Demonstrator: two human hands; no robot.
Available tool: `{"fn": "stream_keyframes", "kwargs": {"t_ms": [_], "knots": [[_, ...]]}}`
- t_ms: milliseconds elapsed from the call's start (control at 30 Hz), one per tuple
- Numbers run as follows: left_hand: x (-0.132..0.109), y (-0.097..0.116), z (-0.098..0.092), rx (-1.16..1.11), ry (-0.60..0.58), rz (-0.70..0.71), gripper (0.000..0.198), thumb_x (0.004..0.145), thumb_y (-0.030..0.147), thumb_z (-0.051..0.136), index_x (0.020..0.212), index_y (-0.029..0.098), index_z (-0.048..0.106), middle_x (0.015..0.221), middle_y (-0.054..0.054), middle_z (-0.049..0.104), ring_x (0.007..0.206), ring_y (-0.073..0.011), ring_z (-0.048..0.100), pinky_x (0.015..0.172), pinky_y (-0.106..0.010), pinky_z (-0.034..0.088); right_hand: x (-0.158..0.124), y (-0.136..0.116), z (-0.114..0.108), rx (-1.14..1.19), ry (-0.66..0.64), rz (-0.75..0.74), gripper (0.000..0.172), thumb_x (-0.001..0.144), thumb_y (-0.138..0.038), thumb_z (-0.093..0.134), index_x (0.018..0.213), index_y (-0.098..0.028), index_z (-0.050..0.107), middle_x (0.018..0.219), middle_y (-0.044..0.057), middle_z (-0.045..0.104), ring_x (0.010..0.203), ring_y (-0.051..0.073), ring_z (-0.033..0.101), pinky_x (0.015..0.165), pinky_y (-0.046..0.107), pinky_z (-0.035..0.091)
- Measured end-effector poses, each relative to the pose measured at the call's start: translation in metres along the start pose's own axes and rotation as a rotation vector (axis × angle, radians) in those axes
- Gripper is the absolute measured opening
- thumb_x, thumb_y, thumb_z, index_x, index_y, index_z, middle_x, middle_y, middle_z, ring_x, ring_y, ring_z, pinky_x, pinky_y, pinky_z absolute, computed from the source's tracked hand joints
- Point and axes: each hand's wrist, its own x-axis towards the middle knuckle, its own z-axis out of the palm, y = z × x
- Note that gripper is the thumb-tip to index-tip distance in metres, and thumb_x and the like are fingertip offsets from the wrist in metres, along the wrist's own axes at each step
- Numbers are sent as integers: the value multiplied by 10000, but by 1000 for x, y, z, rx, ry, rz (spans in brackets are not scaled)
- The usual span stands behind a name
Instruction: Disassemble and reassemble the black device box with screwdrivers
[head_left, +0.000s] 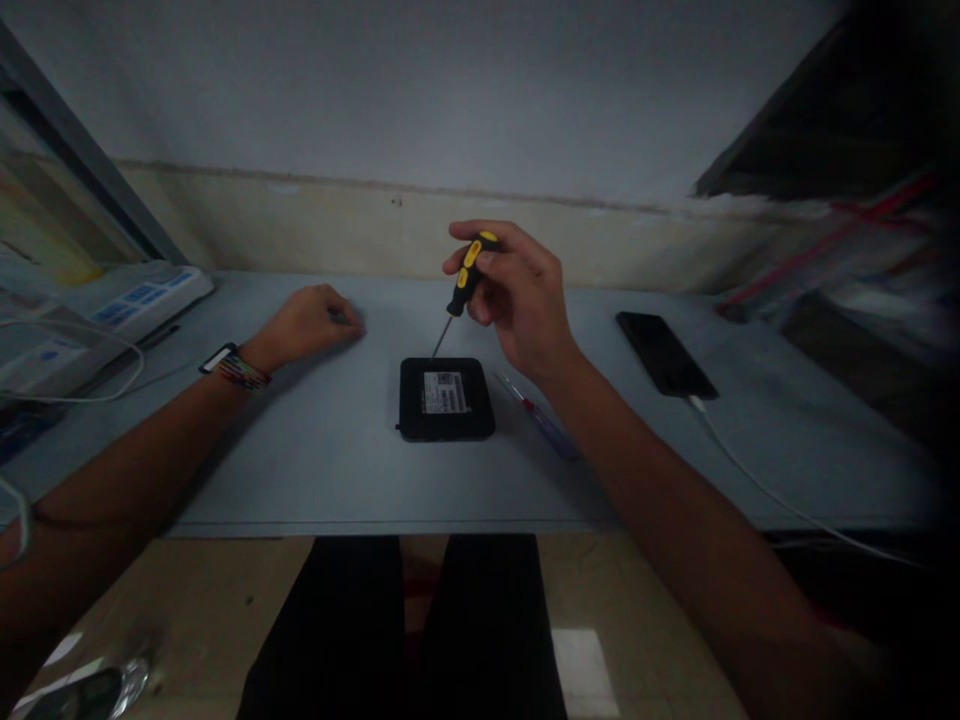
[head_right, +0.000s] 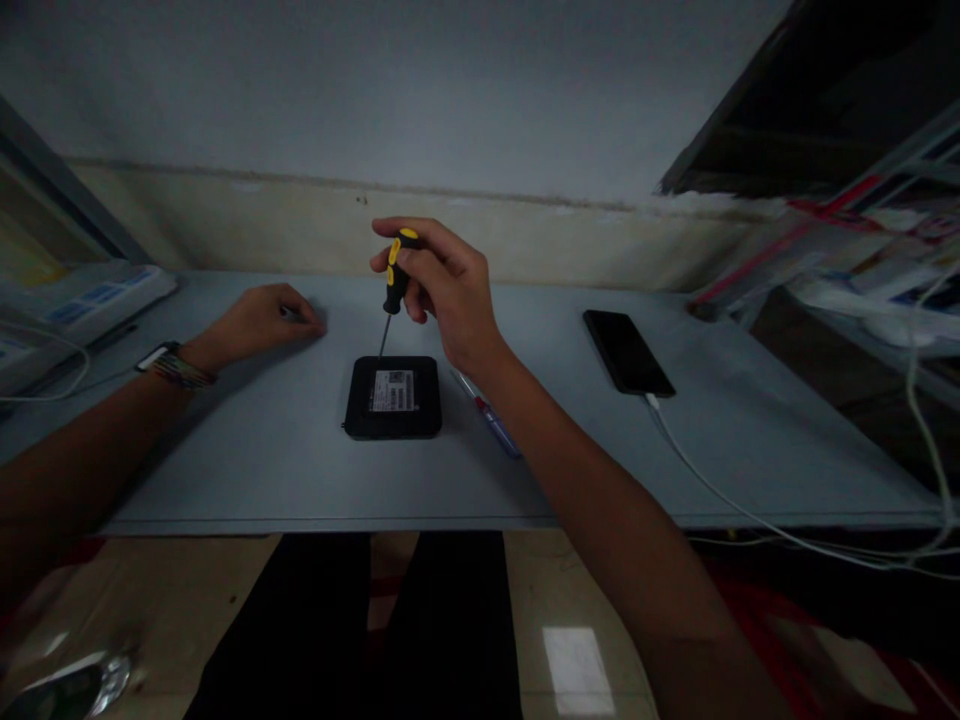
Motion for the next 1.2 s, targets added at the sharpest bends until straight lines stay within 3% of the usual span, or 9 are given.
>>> {"fn": "stream_keyframes", "kwargs": {"t_ms": [267, 433, 700, 800, 933, 1200], "knots": [[3, -1, -12, -27, 18, -61, 259, 818, 519, 808, 838, 261, 824, 911, -54, 802, 899, -274, 723, 925, -449, 550, 3, -2, -2, 89, 52, -34, 244, 919, -389, 726, 1097, -227, 764, 924, -1, 788, 468, 63, 444, 381, 195, 385], [-1, 13, -14, -94, 29, 13, 296, 839, 522, 811, 934, 242, 801, 1043, -76, 800, 977, -271, 715, 941, -440, 556, 1, -12, -6, 52, 1, -13, 339, 896, -536, 784, 1130, -294, 746, 986, 27, 789, 537, 143, 565, 378, 281, 432], [-37, 96, 19, -122, -264, 564, 422, 966, 536, 747, 1258, 235, 706, 1288, -111, 708, 1231, -315, 646, 1117, -503, 489, -23, -26, -13, 23, -159, -27, 240, 955, -413, 758, 1107, -231, 793, 910, 29, 763, 496, 93, 476, 382, 243, 371], [-49, 113, 39, -62, -310, 701, 728, 868, 607, 838, 1445, 228, 608, 1437, -163, 650, 1329, -380, 593, 1171, -565, 433, -36, -31, -19, 21, -217, -88, 230, 959, -352, 776, 1156, -240, 817, 913, 23, 766, 500, 88, 466, 389, 242, 367], [-59, 118, 58, 29, -286, 748, 883, 870, 655, 820, 1564, 201, 518, 1572, -200, 562, 1447, -410, 519, 1201, -583, 412, -47, -34, -27, -1, -242, -108, 249, 971, -311, 769, 1204, -243, 828, 937, 28, 774, 540, 101, 494, 417, 242, 382], [-65, 123, 68, 131, -204, 724, 698, 978, 555, 728, 1523, 151, 566, 1551, -225, 570, 1458, -419, 527, 1196, -614, 434, -53, -26, -35, 5, -264, -42, 257, 981, -322, 756, 1220, -283, 842, 929, 29, 780, 533, 115, 489, 425, 267, 373]]}}
